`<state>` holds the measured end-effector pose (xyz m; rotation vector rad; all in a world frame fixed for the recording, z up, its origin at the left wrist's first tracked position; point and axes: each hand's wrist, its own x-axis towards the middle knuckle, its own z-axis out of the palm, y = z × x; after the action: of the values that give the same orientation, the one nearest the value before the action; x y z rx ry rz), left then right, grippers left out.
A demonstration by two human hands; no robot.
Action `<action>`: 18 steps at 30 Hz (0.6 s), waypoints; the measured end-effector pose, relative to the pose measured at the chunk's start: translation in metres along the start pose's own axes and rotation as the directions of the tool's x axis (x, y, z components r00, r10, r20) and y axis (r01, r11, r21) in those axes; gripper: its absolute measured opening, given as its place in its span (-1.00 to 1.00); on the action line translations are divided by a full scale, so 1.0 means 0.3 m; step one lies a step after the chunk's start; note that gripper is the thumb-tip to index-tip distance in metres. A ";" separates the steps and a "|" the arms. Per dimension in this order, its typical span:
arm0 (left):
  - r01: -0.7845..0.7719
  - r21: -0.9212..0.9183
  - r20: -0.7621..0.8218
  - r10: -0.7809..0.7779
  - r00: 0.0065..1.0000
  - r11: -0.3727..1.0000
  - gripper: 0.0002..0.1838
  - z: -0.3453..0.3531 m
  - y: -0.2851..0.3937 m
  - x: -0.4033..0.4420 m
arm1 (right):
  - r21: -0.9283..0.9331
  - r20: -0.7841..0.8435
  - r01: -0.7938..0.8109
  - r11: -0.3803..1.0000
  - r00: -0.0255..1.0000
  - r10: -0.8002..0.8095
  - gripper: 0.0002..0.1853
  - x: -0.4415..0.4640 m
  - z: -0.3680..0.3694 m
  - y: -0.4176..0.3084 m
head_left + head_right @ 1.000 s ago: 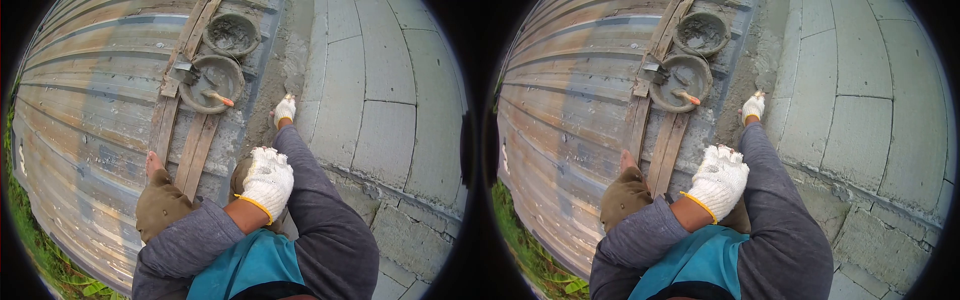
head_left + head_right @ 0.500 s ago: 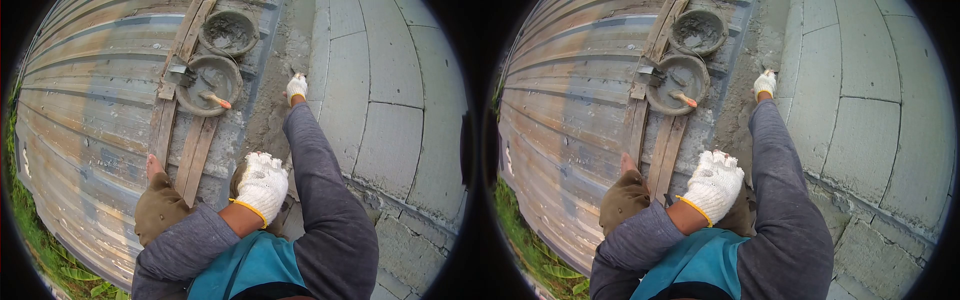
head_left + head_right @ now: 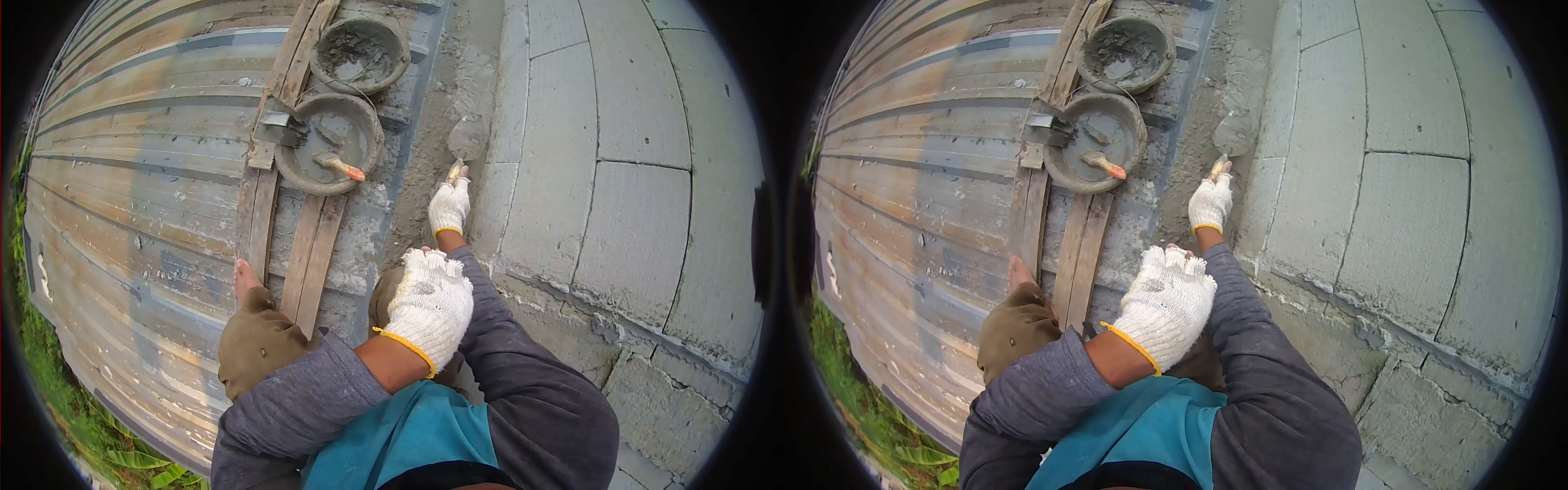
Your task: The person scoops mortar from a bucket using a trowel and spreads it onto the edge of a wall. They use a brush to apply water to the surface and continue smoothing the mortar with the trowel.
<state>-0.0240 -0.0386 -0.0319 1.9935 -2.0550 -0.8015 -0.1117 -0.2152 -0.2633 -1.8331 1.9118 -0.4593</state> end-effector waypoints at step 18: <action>0.102 -0.039 -0.031 -0.103 0.994 0.994 -0.68 0.018 -0.087 -0.021 | 0.334 0.265 -0.468 0.818 0.880 0.395 -0.25 0.154 0.014 -0.150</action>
<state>-0.0031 -0.0302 -0.0473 2.0920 -1.9184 -0.8141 -0.0722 -0.2638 -0.2472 -1.0994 1.8690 -0.4528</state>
